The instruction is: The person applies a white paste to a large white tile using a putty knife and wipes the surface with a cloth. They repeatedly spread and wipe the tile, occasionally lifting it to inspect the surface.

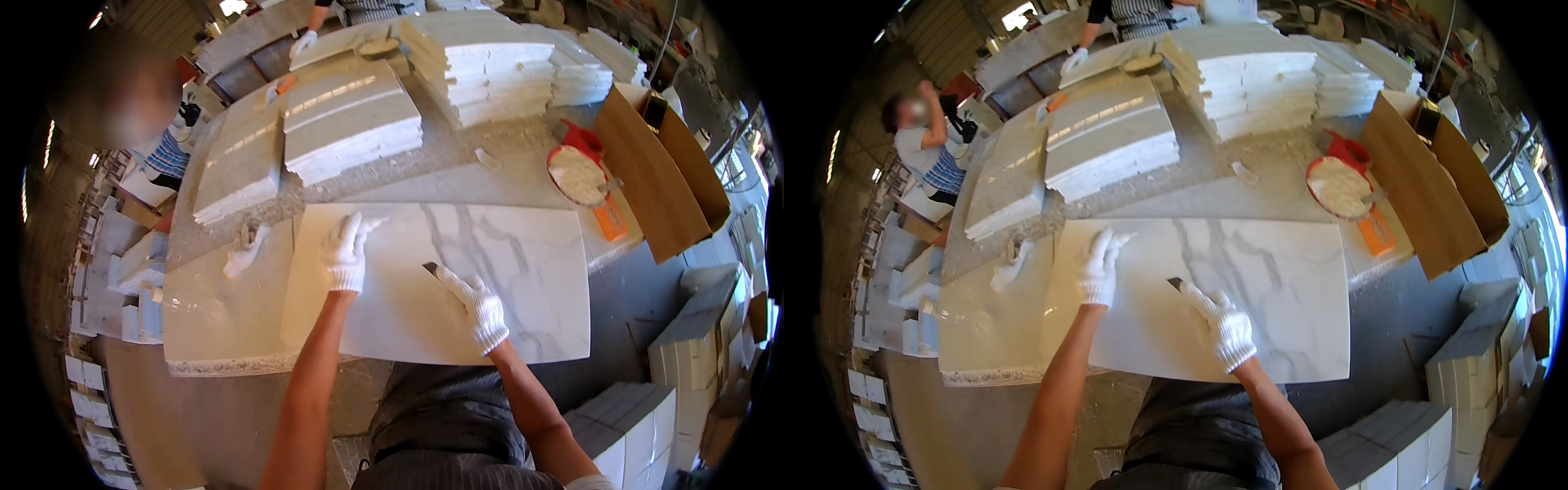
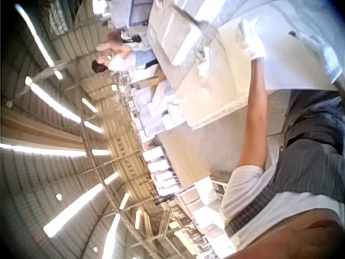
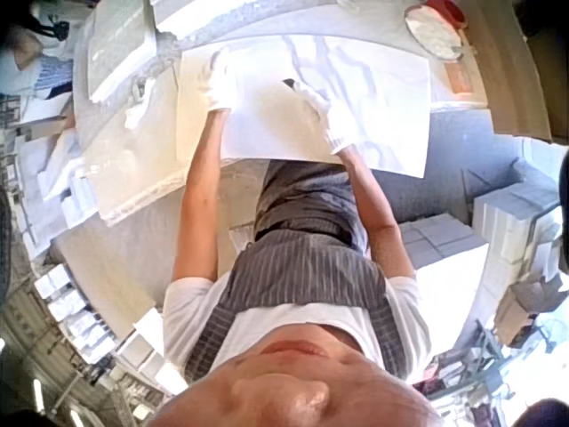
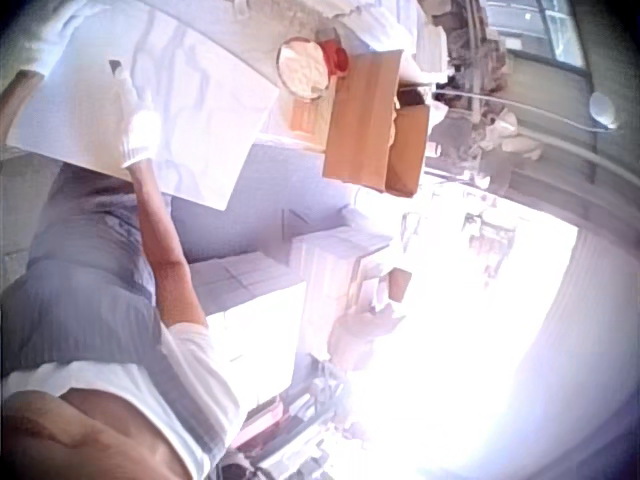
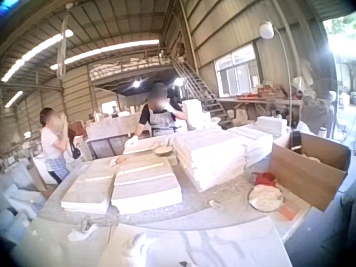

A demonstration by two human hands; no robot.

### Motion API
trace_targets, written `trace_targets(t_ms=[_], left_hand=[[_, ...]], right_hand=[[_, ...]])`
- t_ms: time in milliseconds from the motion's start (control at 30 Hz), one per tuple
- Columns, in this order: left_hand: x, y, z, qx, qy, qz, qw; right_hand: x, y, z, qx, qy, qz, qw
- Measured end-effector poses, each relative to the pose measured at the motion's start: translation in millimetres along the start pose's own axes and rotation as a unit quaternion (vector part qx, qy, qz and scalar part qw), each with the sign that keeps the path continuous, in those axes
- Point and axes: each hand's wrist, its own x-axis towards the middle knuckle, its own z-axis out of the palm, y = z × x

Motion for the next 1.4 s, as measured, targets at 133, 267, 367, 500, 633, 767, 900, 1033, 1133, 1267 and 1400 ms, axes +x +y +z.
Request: trace_targets(t_ms=[133,267,367,500,633,767,900,1033,1133,1267,1400], left_hand=[[2.1,9.9,-6.4,0.043,0.004,0.026,0.999],[5.3,23.8,-11.9,0.105,-0.034,0.01,0.994],[7.4,26.0,-14.5,0.112,-0.018,0.021,0.993],[7.0,29.9,-15.3,0.147,-0.033,0.016,0.988],[5.6,31.4,-17.3,0.178,-0.06,-0.007,0.982],[8.1,31.0,-16.6,0.194,-0.07,0.007,0.979],[7.6,32.4,-14.8,0.206,-0.059,0.009,0.977],[10.9,33.6,-15.8,0.218,-0.062,0.03,0.974],[11.6,31.7,-16.0,0.236,-0.058,0.047,0.969],[9.7,26.0,-12.5,0.254,-0.047,0.065,0.964],[12.7,31.2,-15.5,0.271,-0.065,0.057,0.959]], right_hand=[[-2.8,6.4,4.4,0.001,0.005,-0.018,1.0],[-3.7,3.0,-0.1,-0.015,-0.019,-0.003,1.0],[-0.3,0.7,-1.7,-0.008,-0.017,-0.007,1.0],[-1.4,2.9,1.3,0.003,-0.006,-0.008,1.0],[-0.4,2.1,2.4,0.02,-0.005,-0.002,1.0],[-0.1,0.5,2.4,0.012,0.005,0.002,1.0],[0.4,1.4,4.2,0.008,0.014,-0.002,1.0],[1.9,-0.1,2.4,-0.003,0.026,-0.013,1.0],[1.1,-0.7,2.5,0.013,0.028,-0.01,0.999],[1.3,-0.9,2.3,0.008,0.022,-0.008,1.0],[1.1,-2.4,1.3,0.006,0.019,0.0,1.0]])
